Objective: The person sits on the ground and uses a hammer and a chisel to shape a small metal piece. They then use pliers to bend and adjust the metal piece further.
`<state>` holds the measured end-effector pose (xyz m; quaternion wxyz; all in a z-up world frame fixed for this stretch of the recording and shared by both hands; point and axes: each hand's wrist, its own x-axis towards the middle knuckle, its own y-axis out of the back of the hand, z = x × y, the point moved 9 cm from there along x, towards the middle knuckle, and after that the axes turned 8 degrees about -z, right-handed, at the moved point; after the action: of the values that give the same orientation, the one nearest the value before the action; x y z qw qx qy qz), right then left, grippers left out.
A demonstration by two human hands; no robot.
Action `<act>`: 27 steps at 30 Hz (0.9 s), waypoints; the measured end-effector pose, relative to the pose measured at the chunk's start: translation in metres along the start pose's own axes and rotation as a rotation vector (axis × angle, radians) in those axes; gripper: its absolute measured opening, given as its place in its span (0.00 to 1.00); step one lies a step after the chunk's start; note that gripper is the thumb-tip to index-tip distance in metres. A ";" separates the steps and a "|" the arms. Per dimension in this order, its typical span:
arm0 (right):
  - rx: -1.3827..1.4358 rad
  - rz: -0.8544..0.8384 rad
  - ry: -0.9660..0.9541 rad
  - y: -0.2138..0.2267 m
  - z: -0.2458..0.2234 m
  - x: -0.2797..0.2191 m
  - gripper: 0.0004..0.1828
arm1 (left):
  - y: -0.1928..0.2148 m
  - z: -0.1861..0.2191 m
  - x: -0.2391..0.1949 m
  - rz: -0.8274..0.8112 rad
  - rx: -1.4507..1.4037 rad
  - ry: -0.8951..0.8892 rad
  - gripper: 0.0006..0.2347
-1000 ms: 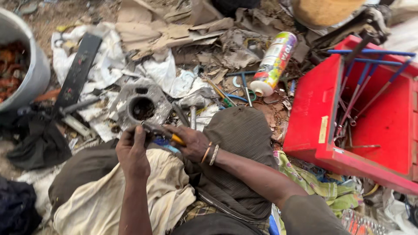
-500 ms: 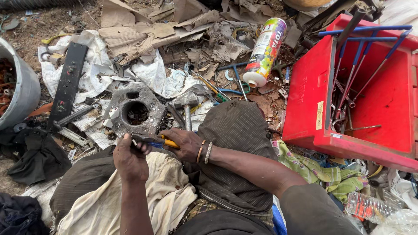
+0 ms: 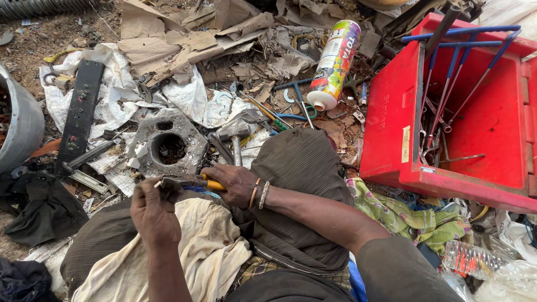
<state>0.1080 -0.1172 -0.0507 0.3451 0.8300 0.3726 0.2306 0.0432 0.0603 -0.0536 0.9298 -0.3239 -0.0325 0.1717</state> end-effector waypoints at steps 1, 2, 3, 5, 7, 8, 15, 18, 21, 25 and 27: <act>-0.006 0.002 0.000 -0.001 0.000 0.000 0.32 | -0.005 0.003 0.000 -0.022 -0.070 -0.037 0.11; 0.023 0.018 -0.009 0.000 0.001 -0.001 0.29 | -0.008 0.006 -0.001 -0.045 -0.141 -0.073 0.10; 0.052 0.033 -0.016 0.001 0.002 -0.002 0.26 | -0.010 0.008 -0.001 -0.041 -0.062 -0.079 0.10; 0.088 0.042 -0.035 0.001 0.003 -0.003 0.23 | -0.012 0.009 -0.001 -0.034 0.096 -0.090 0.11; 0.102 0.030 -0.057 -0.002 0.002 -0.002 0.23 | -0.006 0.012 -0.002 0.070 0.289 -0.132 0.10; 0.137 0.059 -0.070 -0.001 0.002 -0.002 0.22 | -0.003 0.015 -0.004 0.123 0.386 -0.153 0.09; 0.160 0.078 -0.064 -0.001 0.005 0.000 0.20 | -0.003 0.000 0.003 0.155 0.631 -0.201 0.09; 0.109 0.060 -0.073 0.000 0.005 0.000 0.21 | 0.014 -0.020 0.011 0.171 0.350 -0.051 0.12; 0.095 0.029 -0.094 0.002 0.004 0.002 0.21 | 0.015 -0.040 0.016 0.145 -0.035 0.114 0.13; 0.122 0.035 -0.104 0.007 0.000 0.005 0.21 | 0.002 -0.020 0.014 0.124 0.243 0.037 0.13; 0.139 0.052 -0.094 0.008 -0.002 0.006 0.20 | -0.007 -0.012 0.012 0.114 0.226 0.000 0.10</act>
<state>0.1140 -0.1156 -0.0422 0.2978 0.8713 0.3491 0.1739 0.0585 0.0520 -0.0598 0.9491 -0.2184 0.0055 0.2268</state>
